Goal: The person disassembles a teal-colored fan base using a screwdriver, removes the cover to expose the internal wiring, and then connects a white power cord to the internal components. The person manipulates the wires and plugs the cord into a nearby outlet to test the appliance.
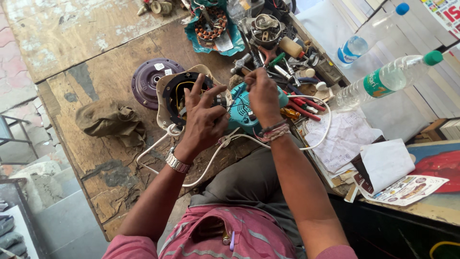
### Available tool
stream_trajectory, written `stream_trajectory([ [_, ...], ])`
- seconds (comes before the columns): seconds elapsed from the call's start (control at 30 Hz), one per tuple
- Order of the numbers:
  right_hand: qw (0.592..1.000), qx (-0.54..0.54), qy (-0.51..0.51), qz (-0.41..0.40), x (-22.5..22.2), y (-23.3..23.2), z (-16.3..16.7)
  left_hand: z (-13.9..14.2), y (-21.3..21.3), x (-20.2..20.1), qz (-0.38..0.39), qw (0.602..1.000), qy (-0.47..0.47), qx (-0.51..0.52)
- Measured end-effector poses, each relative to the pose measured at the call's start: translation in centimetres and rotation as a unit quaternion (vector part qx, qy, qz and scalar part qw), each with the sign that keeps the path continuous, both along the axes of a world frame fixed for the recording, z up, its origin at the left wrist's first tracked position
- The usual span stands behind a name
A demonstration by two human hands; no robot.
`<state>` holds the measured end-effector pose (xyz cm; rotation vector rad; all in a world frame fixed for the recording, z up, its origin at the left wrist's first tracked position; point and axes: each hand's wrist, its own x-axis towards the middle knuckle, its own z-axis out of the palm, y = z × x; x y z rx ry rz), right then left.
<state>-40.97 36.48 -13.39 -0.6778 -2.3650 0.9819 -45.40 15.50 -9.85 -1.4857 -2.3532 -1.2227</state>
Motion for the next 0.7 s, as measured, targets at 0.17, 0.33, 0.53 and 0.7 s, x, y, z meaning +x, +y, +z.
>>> stream_trajectory([
  [0.17,0.994,0.102,0.018,-0.024,1.1,0.3,-0.8,-0.3,-0.2,0.2,0.009,1.0,0.009,0.016],
  [0.33,0.993,-0.04,0.111,0.02,3.5,0.4,1.4,-0.6,0.2,0.4,0.07,0.996,-0.001,0.05],
  [0.53,0.955,-0.196,0.224,-0.019,9.8,-1.8,2.1,-1.8,0.1,-0.1,0.082,0.995,-0.001,0.057],
  [0.7,0.968,-0.228,0.088,0.05,14.2,-5.2,0.9,-2.1,-1.0,-0.3,0.066,0.997,-0.002,0.048],
])
